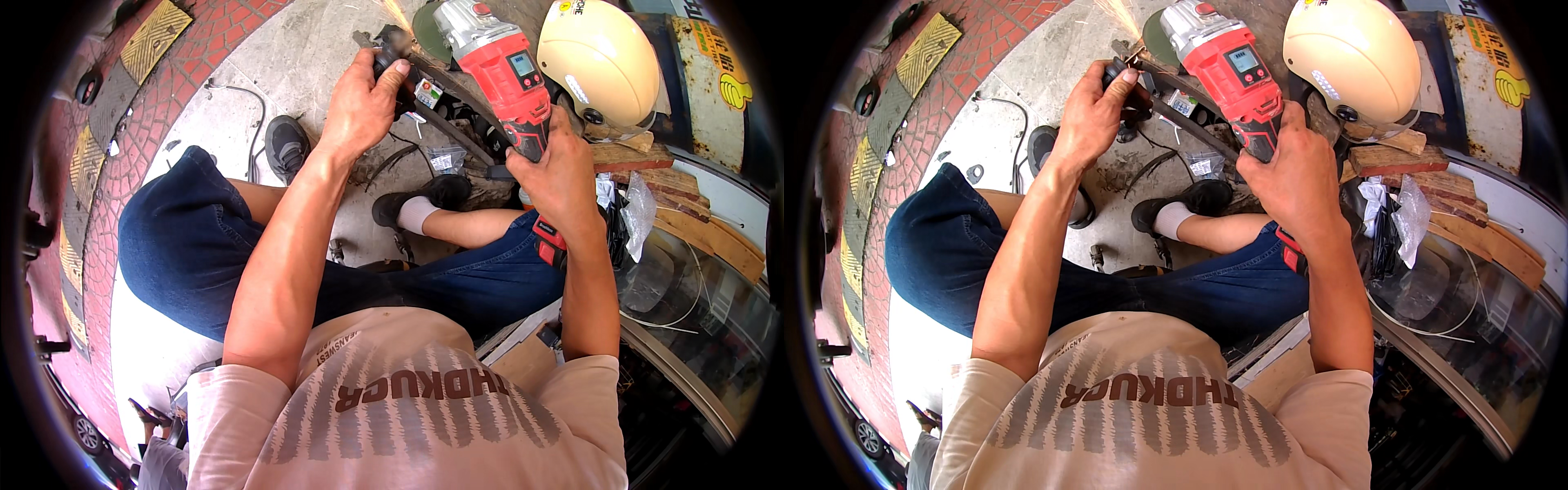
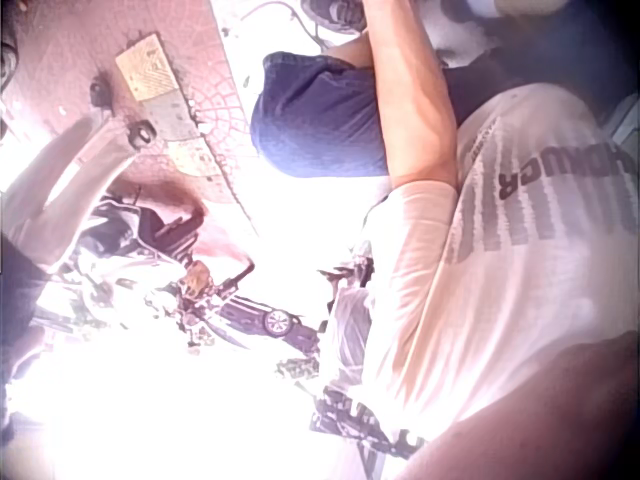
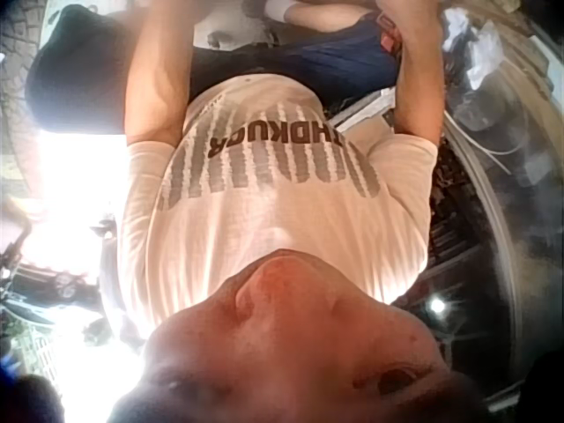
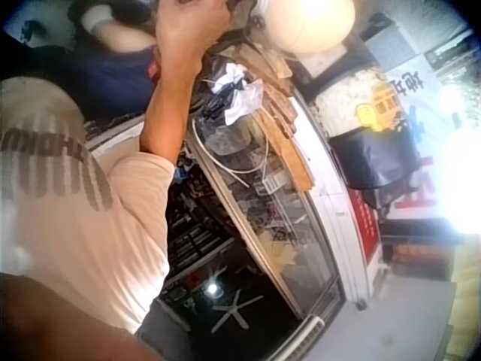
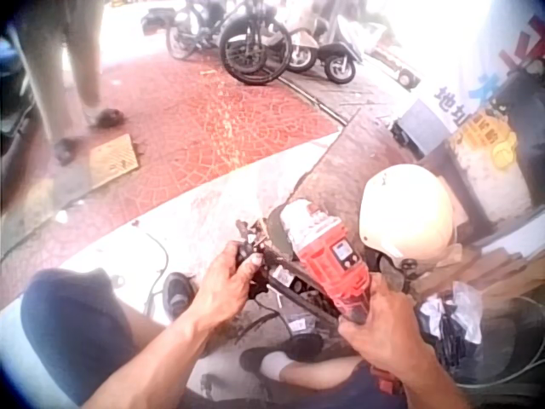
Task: The person uses a handheld power grinder to smooth or sharpen a small metal component, holding the part steady while applying the spinning disc to the metal edge, producing sparks.
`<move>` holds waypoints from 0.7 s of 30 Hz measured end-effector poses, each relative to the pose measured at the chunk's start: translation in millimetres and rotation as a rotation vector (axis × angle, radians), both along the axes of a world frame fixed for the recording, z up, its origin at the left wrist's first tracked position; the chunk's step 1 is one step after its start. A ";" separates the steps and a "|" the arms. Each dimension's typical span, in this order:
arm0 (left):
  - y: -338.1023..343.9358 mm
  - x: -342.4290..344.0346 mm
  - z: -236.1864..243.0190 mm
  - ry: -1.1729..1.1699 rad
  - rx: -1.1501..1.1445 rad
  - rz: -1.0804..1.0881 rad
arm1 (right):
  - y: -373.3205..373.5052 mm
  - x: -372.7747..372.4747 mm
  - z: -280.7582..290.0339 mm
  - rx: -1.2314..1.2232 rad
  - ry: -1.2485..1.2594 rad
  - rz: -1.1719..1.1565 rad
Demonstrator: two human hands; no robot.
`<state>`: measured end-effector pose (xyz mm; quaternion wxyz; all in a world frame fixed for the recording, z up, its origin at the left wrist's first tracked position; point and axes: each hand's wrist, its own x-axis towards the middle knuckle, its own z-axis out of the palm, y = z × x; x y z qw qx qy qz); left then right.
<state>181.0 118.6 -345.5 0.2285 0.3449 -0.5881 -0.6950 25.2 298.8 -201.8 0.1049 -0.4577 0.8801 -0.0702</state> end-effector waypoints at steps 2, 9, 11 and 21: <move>0.5 0.0 0.6 0.009 0.009 0.002 | -1.1 1.3 1.6 0.007 -0.020 -0.015; 1.1 -3.6 -11.1 0.008 -0.013 0.010 | -0.6 1.7 1.1 -0.018 -0.022 0.003; 1.7 -4.0 -11.2 0.003 -0.021 0.013 | -1.8 2.8 1.8 0.002 -0.027 -0.016; 5.9 -4.8 -4.0 -0.029 -0.021 0.038 | 0.3 2.6 -1.3 -0.011 0.027 0.014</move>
